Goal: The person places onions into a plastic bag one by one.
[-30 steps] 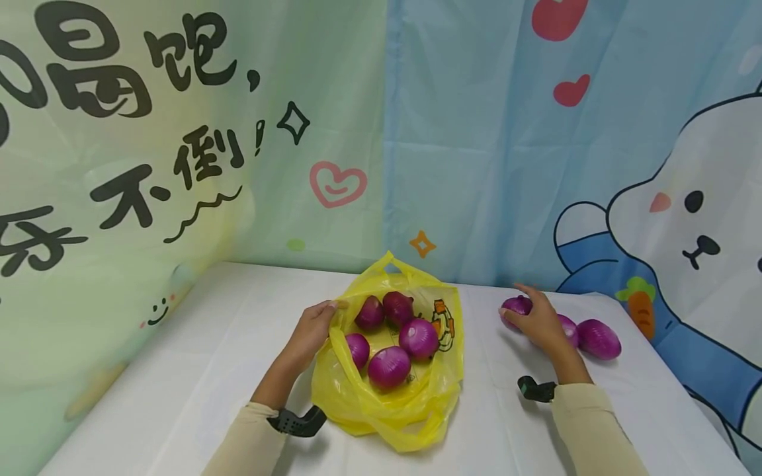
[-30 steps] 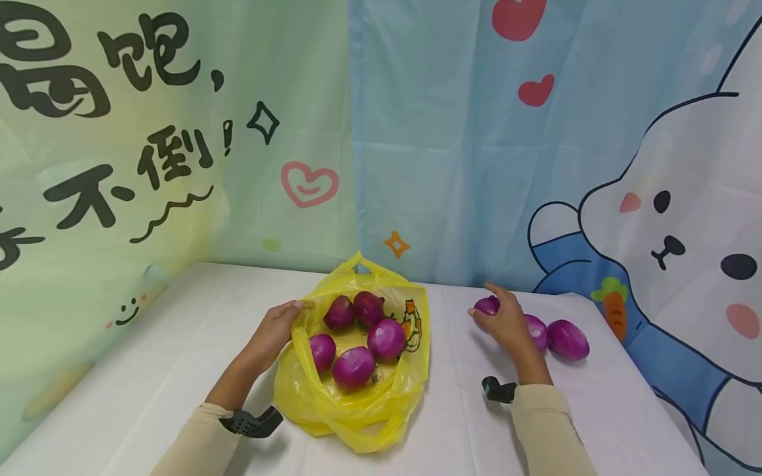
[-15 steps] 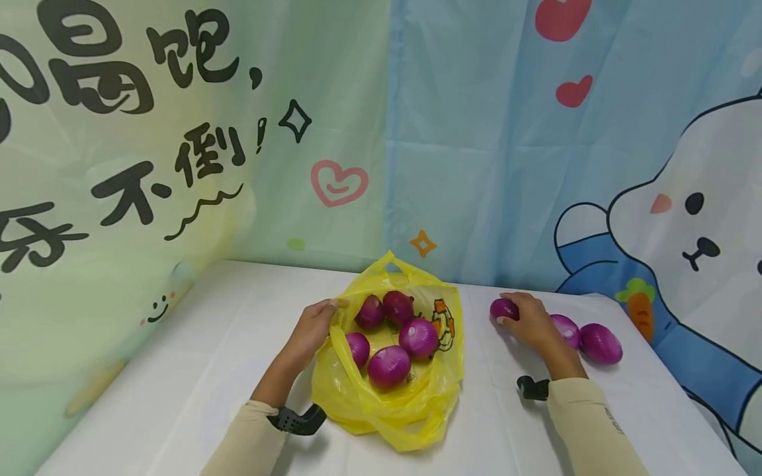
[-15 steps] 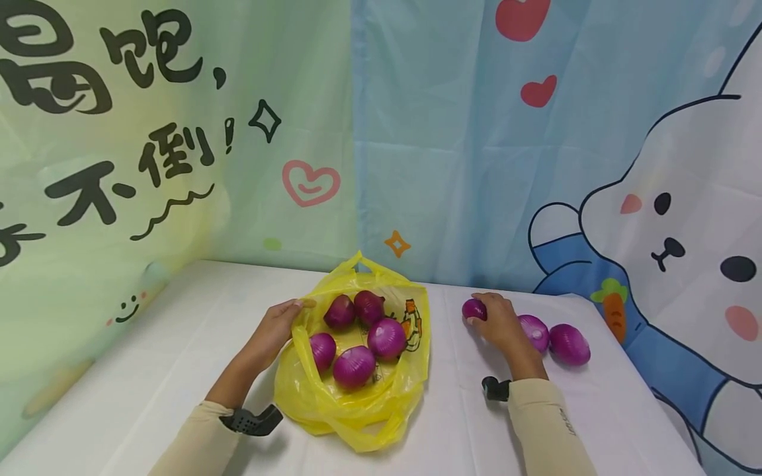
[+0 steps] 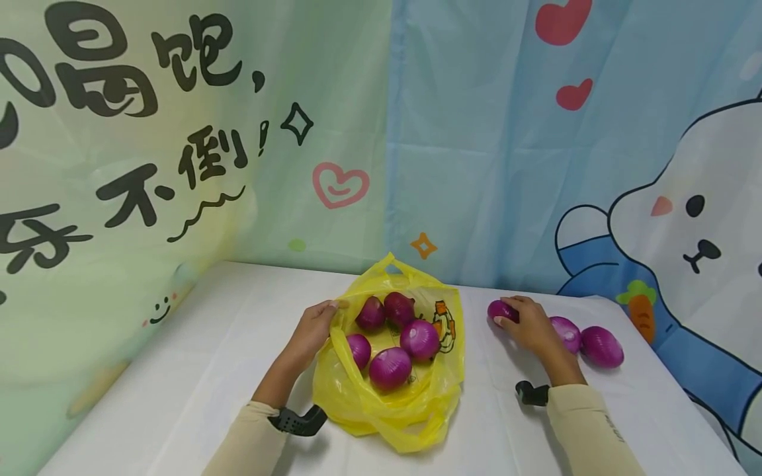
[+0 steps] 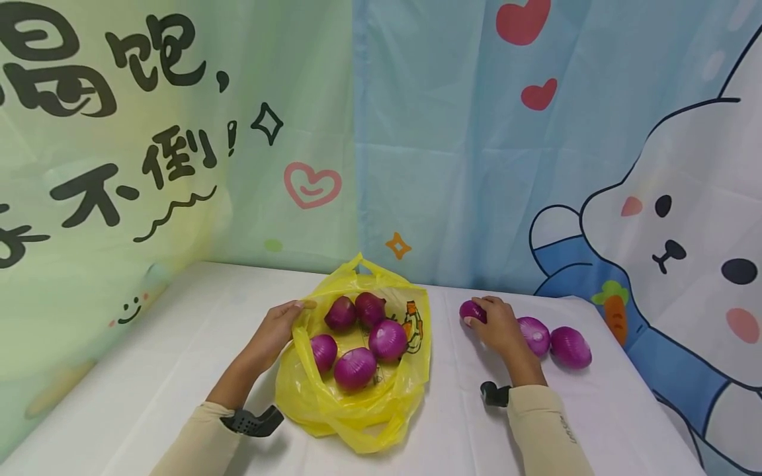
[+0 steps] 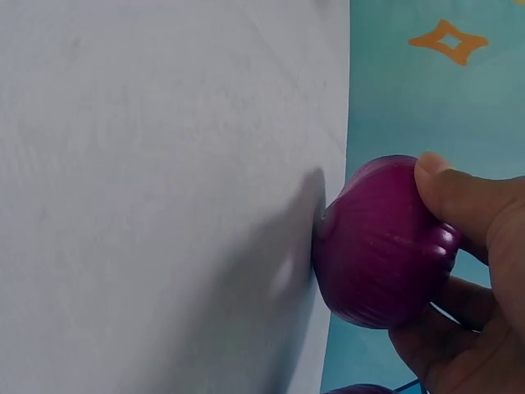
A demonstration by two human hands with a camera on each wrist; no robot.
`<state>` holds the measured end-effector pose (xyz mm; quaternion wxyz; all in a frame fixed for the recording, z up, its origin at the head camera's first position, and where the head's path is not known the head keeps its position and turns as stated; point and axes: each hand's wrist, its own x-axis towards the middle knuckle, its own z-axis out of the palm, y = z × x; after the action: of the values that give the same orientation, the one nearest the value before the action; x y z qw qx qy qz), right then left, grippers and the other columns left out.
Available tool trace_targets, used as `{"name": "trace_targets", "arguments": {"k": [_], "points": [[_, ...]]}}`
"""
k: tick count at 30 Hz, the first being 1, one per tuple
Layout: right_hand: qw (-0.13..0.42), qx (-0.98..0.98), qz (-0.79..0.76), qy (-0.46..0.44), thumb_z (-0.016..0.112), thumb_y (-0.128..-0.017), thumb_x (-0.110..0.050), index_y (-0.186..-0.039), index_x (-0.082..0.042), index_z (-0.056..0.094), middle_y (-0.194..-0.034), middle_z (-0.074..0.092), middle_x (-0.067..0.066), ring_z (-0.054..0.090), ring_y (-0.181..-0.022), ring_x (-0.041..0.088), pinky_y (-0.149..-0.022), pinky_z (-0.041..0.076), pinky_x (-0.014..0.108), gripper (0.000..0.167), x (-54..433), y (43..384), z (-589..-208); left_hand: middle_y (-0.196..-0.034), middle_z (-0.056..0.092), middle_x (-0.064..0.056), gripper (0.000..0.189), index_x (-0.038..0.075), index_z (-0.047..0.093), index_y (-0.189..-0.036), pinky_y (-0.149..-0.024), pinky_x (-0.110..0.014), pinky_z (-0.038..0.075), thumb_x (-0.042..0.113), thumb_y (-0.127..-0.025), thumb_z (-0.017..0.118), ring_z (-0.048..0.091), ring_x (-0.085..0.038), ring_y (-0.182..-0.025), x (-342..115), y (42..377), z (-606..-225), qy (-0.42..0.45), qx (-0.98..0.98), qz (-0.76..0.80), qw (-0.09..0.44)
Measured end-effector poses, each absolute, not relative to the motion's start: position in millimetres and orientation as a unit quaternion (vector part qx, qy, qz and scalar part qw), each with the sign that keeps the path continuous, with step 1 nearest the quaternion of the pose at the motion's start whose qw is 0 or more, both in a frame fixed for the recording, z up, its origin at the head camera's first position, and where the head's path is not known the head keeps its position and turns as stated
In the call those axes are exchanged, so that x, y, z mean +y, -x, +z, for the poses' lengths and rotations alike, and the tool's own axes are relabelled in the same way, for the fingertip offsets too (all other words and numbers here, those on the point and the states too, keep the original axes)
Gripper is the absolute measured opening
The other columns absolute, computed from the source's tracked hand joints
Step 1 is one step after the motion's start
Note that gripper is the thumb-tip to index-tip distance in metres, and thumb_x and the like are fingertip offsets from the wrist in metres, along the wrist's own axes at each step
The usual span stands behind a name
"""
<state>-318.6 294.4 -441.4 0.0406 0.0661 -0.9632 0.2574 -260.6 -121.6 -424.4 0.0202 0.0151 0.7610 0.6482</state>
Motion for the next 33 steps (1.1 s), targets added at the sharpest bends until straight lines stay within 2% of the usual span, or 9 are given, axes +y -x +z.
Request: {"name": "trace_targets", "arguments": {"k": [11, 16, 22, 29, 33], "points": [[0.054, -0.956, 0.280, -0.063, 0.067, -0.093, -0.021, -0.143, 0.002, 0.043, -0.142, 0.038, 0.030, 0.035, -0.127, 0.052, -0.094, 0.042, 0.061, 0.061, 281, 315, -434, -0.116, 0.061, -0.015, 0.043, -0.003, 0.055, -0.130, -0.095, -0.043, 0.047, 0.026, -0.107, 0.033, 0.059, -0.027, -0.107, -125, 264, -427, -0.022, 0.759, 0.651, 0.026], [0.083, -0.947, 0.299, -0.086, 0.067, -0.094, -0.018, -0.142, 0.004, 0.044, -0.140, 0.040, 0.032, 0.040, -0.125, 0.050, -0.091, 0.045, 0.059, 0.057, 274, 311, -424, -0.115, 0.061, -0.014, 0.041, -0.002, 0.057, -0.128, -0.094, -0.040, 0.048, 0.027, -0.107, 0.036, 0.060, -0.025, -0.105, -124, 260, -424, -0.022, 0.759, 0.651, 0.021], [0.104, -0.943, 0.297, -0.111, 0.067, -0.094, -0.017, -0.139, 0.007, 0.046, -0.138, 0.042, 0.033, 0.042, -0.123, 0.050, -0.091, 0.045, 0.059, 0.055, 273, 307, -415, -0.120, 0.061, -0.015, 0.041, -0.002, 0.057, -0.129, -0.095, -0.040, 0.048, 0.026, -0.106, 0.037, 0.060, -0.026, -0.108, -122, 257, -424, -0.035, 0.751, 0.659, 0.015], [0.120, -0.931, 0.318, -0.136, 0.064, -0.095, -0.021, -0.139, 0.005, 0.047, -0.138, 0.044, 0.030, 0.047, -0.120, 0.046, -0.091, 0.047, 0.057, 0.054, 263, 304, -405, -0.121, 0.060, -0.016, 0.041, -0.002, 0.057, -0.128, -0.096, -0.041, 0.048, 0.025, -0.106, 0.036, 0.060, -0.028, -0.109, -122, 258, -425, -0.042, 0.746, 0.665, 0.012], [0.126, -0.922, 0.339, -0.140, 0.064, -0.096, -0.018, -0.141, 0.004, 0.045, -0.140, 0.043, 0.029, 0.046, -0.121, 0.045, -0.091, 0.047, 0.056, 0.053, 259, 303, -398, -0.120, 0.060, -0.015, 0.040, -0.002, 0.058, -0.127, -0.095, -0.041, 0.048, 0.025, -0.107, 0.036, 0.060, -0.026, -0.108, -122, 258, -427, -0.034, 0.750, 0.661, 0.016]]}}
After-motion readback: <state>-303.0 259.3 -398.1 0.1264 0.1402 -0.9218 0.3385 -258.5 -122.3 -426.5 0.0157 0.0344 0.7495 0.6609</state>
